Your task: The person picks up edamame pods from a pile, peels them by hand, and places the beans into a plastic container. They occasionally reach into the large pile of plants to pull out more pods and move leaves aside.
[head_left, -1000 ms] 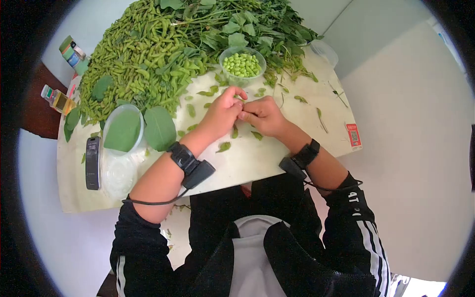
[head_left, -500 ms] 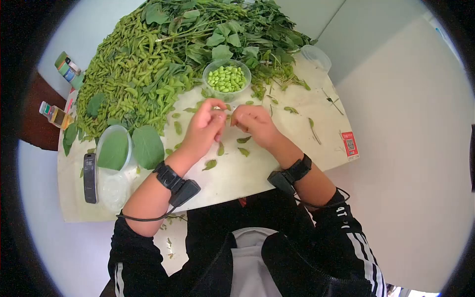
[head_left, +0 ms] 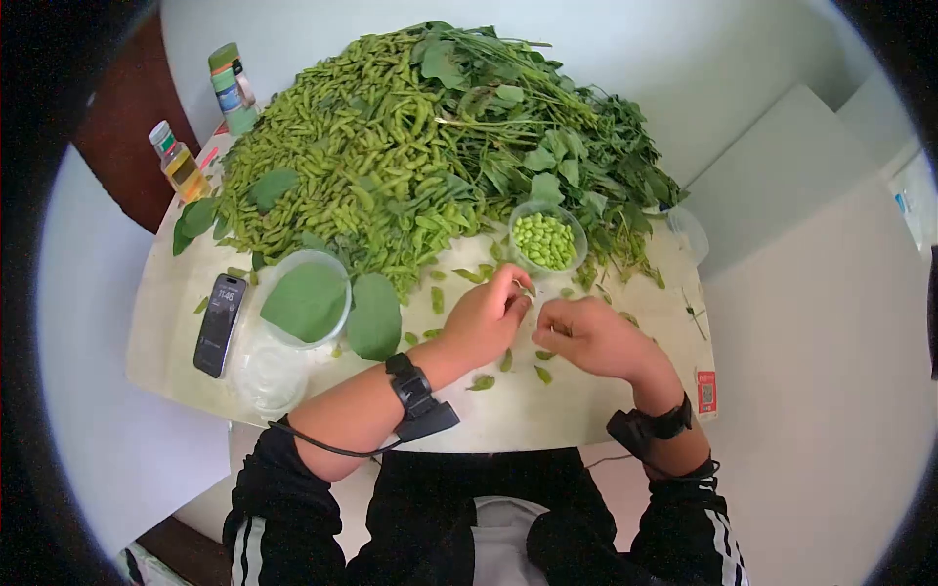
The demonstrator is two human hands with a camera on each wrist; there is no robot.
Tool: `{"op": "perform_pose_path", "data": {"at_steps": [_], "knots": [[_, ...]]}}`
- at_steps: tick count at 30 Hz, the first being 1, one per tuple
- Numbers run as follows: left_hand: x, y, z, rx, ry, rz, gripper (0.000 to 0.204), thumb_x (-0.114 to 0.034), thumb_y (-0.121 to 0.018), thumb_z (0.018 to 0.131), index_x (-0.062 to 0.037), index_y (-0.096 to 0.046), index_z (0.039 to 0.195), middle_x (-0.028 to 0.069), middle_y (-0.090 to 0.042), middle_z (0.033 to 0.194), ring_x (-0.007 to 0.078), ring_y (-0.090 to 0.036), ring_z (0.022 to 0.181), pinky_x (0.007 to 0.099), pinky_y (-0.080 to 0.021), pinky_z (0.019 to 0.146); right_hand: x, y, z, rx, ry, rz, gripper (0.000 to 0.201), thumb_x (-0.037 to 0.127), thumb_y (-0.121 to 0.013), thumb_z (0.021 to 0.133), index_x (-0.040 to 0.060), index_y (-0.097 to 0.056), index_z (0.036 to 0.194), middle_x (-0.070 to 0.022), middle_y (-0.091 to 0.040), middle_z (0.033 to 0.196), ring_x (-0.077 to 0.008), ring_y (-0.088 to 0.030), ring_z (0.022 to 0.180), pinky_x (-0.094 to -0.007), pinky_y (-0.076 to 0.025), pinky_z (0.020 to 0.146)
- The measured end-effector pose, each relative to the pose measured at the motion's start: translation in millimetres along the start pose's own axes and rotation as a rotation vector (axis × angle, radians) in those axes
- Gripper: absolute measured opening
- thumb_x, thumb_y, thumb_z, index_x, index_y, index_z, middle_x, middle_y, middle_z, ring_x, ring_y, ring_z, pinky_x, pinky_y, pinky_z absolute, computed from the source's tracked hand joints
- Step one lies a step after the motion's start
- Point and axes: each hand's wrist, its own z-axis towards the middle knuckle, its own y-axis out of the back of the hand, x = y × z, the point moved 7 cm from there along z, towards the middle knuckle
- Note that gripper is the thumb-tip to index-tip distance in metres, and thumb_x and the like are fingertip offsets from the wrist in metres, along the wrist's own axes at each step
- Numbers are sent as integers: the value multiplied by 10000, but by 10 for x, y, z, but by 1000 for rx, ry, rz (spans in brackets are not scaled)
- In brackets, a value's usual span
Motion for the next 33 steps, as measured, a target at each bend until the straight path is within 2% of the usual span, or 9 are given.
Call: {"op": "perform_pose_path", "data": {"at_steps": [2,7,11,15,18,20,21,28,33], "knots": [[28,29,-6,-30,11,22,231,-83,-530,891,-46,-434,1098,164,-623,796,361,-601,707,429,-444,606,149,-66,103,171,92,-391,118,115,-603,866,5,-573,834,-46,-522,637,-141,-503,590,-316,-409,554],[53,151,-30,-187,-27,64,410,64,-505,800,-49,-381,1174,183,-528,1033,375,-594,870,435,-467,725,658,118,1059,103,146,-197,115,107,-605,856,2,-604,904,-109,-641,835,-190,-613,784,-314,-468,688],[-31,234,-18,-231,-132,73,436,83,-509,776,-50,-379,1171,207,-449,1114,404,-546,953,442,-458,789,1065,139,2013,-6,427,-544,372,201,-639,851,23,-544,1164,-174,-619,1076,-271,-593,1054,-347,-456,892],[-76,238,-28,-141,-137,125,388,49,-524,791,-39,-386,1143,191,-443,1103,404,-535,967,447,-454,811,1178,-144,2779,57,411,-590,611,322,-711,789,62,-474,1289,-201,-528,1248,-324,-495,1200,-420,-417,972],[16,139,-8,-76,-117,121,414,26,-531,795,-31,-383,1178,206,-445,1136,425,-525,1007,466,-459,823,1195,-508,2925,94,440,-909,834,425,-775,696,102,-401,1369,-220,-415,1367,-383,-398,1273,-492,-400,987],[-90,176,-40,-79,-179,189,432,-10,-544,786,11,-419,1199,206,-456,1191,401,-542,1004,453,-476,814,1014,-815,2944,358,361,-985,970,484,-803,630,127,-345,1407,-228,-345,1407,-442,-329,1298,-540,-391,992],[-83,189,-32,-72,-152,225,426,-22,-538,793,14,-415,1200,205,-468,1179,392,-559,972,465,-478,800,1073,-854,2842,351,336,-1081,983,455,-822,614,127,-346,1409,-235,-371,1368,-461,-365,1255,-525,-414,977],[-64,183,3,-14,-80,260,356,-17,-523,796,-1,-442,1142,193,-495,1114,378,-582,900,453,-492,732,823,-722,2919,354,355,-876,675,264,-768,709,121,-441,1281,-200,-458,1230,-386,-476,1140,-428,-432,930],[-69,204,-12,-36,-96,199,239,-4,-498,804,-11,-485,1043,169,-512,1064,378,-577,891,461,-477,737,764,-586,2844,234,537,-748,424,190,-711,743,105,-551,1126,-172,-580,1072,-352,-574,958,-442,-468,812]]}}
